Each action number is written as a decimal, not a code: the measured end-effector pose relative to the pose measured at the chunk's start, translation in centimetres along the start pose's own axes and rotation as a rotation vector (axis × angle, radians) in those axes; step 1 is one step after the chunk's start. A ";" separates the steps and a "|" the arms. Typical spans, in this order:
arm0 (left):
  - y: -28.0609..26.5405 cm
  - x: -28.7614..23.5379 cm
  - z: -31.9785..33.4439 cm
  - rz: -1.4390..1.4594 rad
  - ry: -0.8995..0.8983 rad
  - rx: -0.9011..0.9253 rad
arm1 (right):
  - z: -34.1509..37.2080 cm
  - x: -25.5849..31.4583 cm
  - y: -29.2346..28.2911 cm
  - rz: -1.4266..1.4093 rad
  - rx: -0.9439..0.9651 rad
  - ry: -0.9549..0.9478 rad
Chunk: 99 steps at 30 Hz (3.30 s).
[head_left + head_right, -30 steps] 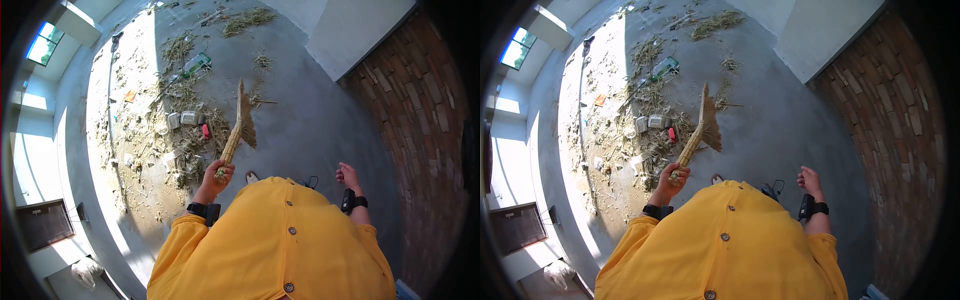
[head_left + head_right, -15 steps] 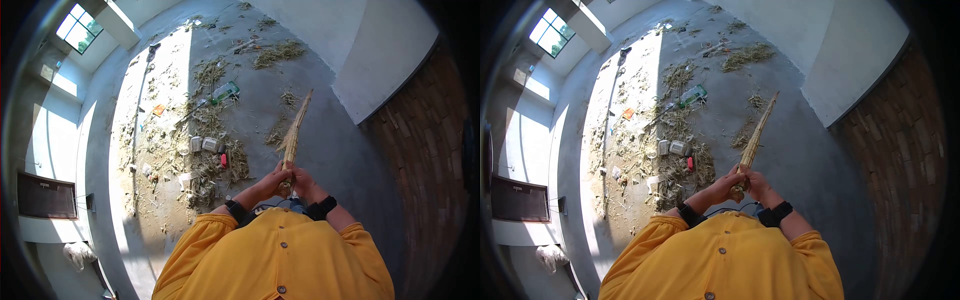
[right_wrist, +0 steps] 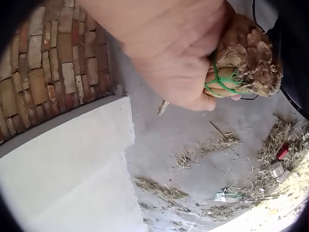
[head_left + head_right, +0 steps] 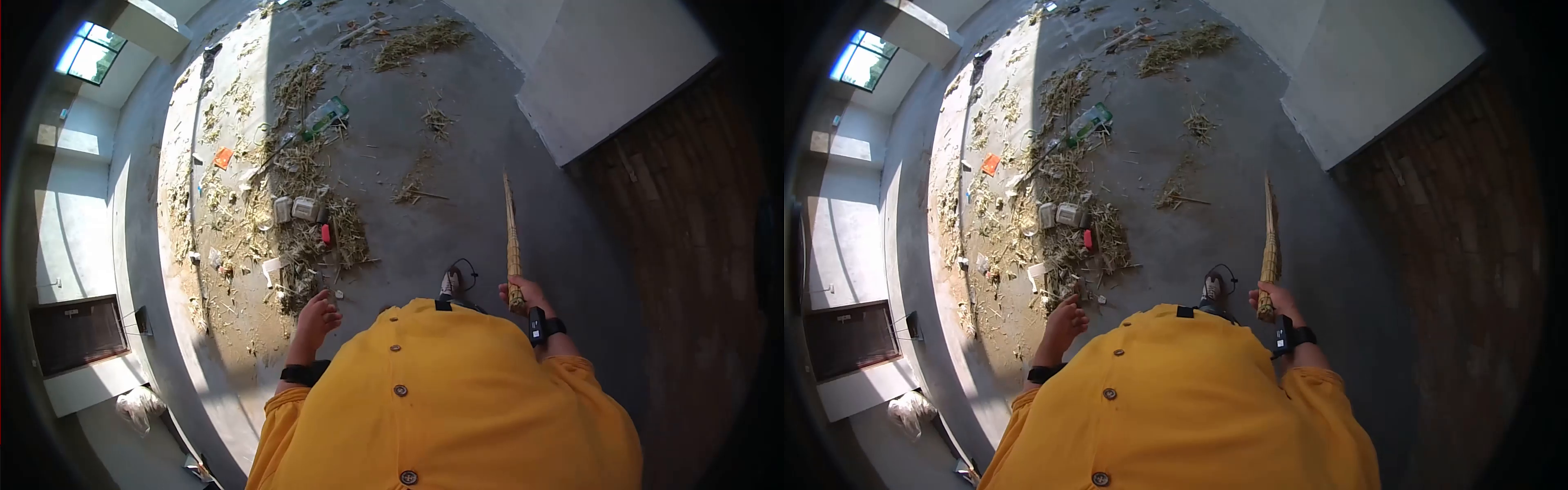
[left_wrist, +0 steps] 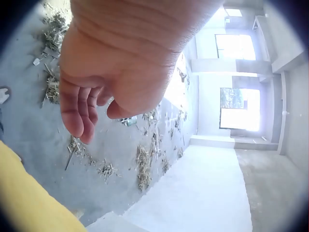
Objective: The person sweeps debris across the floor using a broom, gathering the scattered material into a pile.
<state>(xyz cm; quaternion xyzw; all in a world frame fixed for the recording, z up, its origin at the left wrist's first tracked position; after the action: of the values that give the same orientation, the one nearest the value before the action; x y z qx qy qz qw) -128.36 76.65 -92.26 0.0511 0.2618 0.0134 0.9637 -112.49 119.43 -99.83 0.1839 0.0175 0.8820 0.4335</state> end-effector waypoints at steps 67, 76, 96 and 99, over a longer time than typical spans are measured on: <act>-4.7 11.6 8.7 0.093 -0.063 -0.415 | -5.4 -1.5 24.3 0.833 0.807 0.080; -8.0 16.8 7.0 0.107 -0.068 -0.443 | -7.9 6.3 9.4 0.669 0.348 -0.116; -6.2 14.0 10.4 0.117 -0.087 -0.501 | -11.3 -4.8 22.2 0.946 0.720 0.343; -5.3 13.0 10.1 0.100 -0.085 -0.497 | -7.9 -3.9 24.9 0.845 0.819 0.314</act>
<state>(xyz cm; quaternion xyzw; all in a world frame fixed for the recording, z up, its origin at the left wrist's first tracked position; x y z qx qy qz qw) -111.99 71.19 -90.68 -0.1738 0.2068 0.1229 0.9549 -131.83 101.89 -103.67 0.1945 0.3446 0.9159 -0.0678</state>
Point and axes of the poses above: each hand's wrist, its own z-axis away from the middle knuckle, its own y-axis out of the palm, x = y × z, the point moved 5 cm from there along -z, towards the middle knuckle, and after that the axes turned 1 degree about -y, right-handed, at the moved point
